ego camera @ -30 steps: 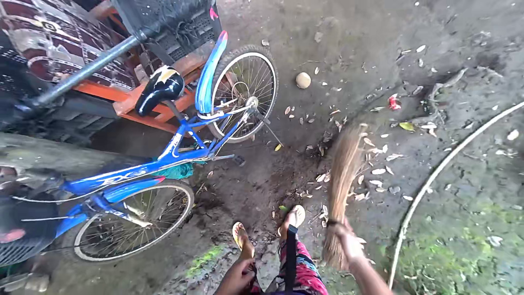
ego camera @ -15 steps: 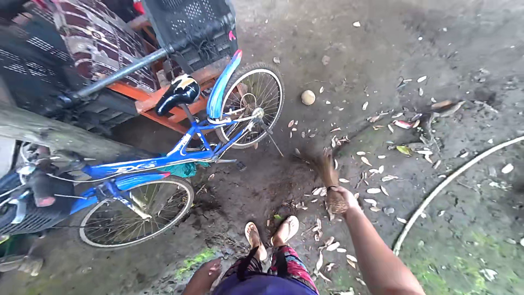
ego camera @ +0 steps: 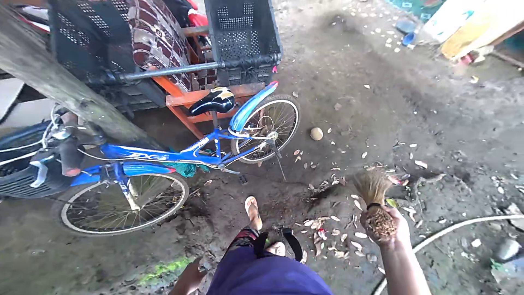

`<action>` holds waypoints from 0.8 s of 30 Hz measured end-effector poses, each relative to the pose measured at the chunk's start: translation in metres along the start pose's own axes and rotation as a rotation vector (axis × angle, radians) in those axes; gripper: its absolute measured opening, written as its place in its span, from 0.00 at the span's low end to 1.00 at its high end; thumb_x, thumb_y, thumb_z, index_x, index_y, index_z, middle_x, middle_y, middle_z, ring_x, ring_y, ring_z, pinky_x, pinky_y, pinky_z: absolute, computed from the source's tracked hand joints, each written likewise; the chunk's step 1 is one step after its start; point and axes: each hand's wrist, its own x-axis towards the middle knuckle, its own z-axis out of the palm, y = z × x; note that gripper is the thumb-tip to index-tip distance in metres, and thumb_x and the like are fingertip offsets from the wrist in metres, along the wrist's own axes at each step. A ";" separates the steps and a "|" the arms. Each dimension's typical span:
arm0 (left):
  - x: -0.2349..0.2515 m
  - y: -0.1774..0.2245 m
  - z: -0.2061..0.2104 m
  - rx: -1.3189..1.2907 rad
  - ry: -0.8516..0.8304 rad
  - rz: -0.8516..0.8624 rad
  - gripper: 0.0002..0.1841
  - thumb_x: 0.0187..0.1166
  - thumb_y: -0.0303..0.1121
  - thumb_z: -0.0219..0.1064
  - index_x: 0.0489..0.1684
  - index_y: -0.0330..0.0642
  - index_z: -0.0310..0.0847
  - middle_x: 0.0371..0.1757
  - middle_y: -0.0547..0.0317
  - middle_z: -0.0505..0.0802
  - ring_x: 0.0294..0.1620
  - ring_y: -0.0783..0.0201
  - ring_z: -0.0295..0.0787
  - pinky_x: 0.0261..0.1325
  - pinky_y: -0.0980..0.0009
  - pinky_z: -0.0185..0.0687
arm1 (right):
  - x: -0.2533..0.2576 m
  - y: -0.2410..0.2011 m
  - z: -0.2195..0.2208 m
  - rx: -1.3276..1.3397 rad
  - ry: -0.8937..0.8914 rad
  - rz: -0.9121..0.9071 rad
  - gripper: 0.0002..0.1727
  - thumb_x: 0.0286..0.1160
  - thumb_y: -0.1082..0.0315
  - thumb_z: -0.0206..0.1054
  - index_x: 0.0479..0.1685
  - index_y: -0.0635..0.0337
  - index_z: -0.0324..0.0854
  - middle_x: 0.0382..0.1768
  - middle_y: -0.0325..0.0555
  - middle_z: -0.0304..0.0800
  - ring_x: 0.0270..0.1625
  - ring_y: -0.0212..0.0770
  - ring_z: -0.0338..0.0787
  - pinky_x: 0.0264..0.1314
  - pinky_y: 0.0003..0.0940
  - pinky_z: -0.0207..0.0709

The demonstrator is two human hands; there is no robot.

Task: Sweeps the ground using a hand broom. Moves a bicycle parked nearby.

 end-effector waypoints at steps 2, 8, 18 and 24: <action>0.021 0.025 -0.020 -0.009 0.047 0.041 0.41 0.83 0.44 0.71 0.93 0.37 0.55 0.82 0.30 0.76 0.85 0.36 0.72 0.87 0.42 0.64 | 0.009 0.006 0.027 -0.049 0.012 -0.023 0.15 0.86 0.58 0.41 0.39 0.50 0.72 0.20 0.35 0.84 0.20 0.32 0.86 0.21 0.30 0.83; 0.069 0.195 -0.173 0.041 0.345 0.246 0.41 0.82 0.45 0.70 0.96 0.49 0.54 0.90 0.31 0.64 0.90 0.29 0.58 0.88 0.35 0.59 | 0.062 0.018 0.075 -0.424 -0.059 0.307 0.17 0.87 0.59 0.41 0.42 0.59 0.72 0.19 0.45 0.83 0.17 0.39 0.85 0.17 0.34 0.81; 0.141 0.430 -0.410 0.240 0.880 0.662 0.42 0.78 0.49 0.74 0.93 0.48 0.60 0.91 0.34 0.64 0.93 0.28 0.48 0.87 0.26 0.46 | 0.274 0.039 0.159 -0.542 -0.031 0.601 0.19 0.88 0.56 0.44 0.50 0.60 0.75 0.24 0.48 0.84 0.20 0.42 0.85 0.21 0.38 0.82; 0.182 0.481 -0.457 0.472 0.666 0.377 0.55 0.65 0.64 0.79 0.91 0.41 0.61 0.89 0.30 0.66 0.89 0.28 0.58 0.84 0.26 0.52 | 0.269 0.033 0.181 -0.742 0.396 0.289 0.23 0.80 0.61 0.65 0.72 0.61 0.75 0.52 0.58 0.87 0.48 0.50 0.88 0.51 0.54 0.82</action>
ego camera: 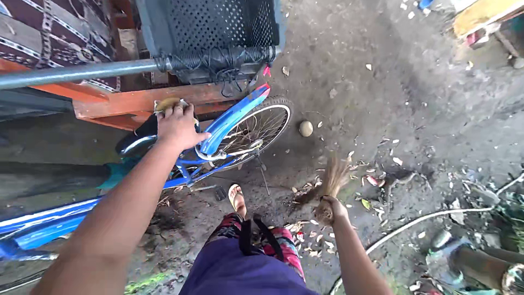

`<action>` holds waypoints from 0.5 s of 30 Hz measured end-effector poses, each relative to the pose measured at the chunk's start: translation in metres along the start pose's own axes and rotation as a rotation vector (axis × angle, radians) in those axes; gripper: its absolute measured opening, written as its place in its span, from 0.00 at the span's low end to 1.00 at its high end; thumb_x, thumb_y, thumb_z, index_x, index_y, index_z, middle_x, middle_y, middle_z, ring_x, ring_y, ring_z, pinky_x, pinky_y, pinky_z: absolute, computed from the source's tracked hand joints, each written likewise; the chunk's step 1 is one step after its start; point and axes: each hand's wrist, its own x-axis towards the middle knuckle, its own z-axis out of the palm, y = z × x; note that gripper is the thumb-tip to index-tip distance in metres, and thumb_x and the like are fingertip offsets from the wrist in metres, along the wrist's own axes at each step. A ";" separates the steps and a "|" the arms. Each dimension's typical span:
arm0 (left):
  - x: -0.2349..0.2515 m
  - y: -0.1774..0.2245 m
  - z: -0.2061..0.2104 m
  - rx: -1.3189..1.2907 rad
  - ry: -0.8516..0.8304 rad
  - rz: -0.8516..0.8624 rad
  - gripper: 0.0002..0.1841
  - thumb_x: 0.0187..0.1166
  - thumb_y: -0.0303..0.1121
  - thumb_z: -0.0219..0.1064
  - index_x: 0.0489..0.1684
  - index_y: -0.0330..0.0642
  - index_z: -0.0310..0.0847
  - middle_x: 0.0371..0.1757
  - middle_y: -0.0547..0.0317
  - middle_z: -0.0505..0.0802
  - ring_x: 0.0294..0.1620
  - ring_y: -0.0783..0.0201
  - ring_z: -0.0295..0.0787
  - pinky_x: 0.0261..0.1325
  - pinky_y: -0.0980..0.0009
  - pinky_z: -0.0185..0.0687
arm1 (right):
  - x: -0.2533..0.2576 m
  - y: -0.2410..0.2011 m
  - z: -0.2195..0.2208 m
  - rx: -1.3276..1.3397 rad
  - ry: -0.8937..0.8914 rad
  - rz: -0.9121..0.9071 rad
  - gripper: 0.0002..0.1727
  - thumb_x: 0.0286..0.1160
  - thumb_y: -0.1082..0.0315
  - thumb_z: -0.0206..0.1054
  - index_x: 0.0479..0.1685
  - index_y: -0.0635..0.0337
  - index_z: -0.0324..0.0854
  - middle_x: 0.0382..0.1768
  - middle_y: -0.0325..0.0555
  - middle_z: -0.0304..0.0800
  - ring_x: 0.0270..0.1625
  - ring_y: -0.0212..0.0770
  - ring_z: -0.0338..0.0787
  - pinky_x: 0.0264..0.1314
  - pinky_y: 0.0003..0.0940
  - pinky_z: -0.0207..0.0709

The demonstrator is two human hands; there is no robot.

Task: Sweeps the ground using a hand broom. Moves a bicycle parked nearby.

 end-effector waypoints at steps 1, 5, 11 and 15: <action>0.007 0.004 -0.001 0.020 -0.017 -0.018 0.54 0.64 0.63 0.80 0.90 0.41 0.62 0.89 0.31 0.66 0.90 0.28 0.57 0.84 0.25 0.51 | -0.005 0.003 -0.007 -0.046 0.014 -0.032 0.29 0.80 0.62 0.67 0.80 0.59 0.71 0.60 0.61 0.86 0.57 0.54 0.88 0.58 0.58 0.81; 0.035 0.016 -0.005 0.036 -0.017 -0.138 0.57 0.64 0.57 0.82 0.95 0.42 0.53 0.87 0.28 0.68 0.89 0.26 0.58 0.83 0.24 0.50 | -0.007 -0.001 -0.065 -0.058 -0.044 -0.082 0.27 0.79 0.61 0.63 0.77 0.57 0.71 0.49 0.54 0.86 0.43 0.45 0.87 0.44 0.50 0.82; 0.079 0.034 0.009 0.103 -0.093 -0.488 0.59 0.56 0.54 0.84 0.94 0.44 0.57 0.93 0.34 0.59 0.92 0.23 0.45 0.76 0.11 0.41 | 0.046 -0.060 -0.108 -0.009 -0.228 0.020 0.15 0.84 0.58 0.50 0.49 0.60 0.75 0.22 0.45 0.84 0.19 0.39 0.86 0.19 0.37 0.82; 0.095 0.049 0.022 0.225 -0.191 -0.633 0.53 0.66 0.53 0.78 0.92 0.39 0.56 0.97 0.41 0.51 0.93 0.22 0.37 0.68 0.05 0.41 | 0.076 -0.103 -0.106 -0.105 -0.237 0.035 0.11 0.83 0.59 0.55 0.43 0.58 0.76 0.21 0.43 0.83 0.19 0.37 0.85 0.20 0.35 0.82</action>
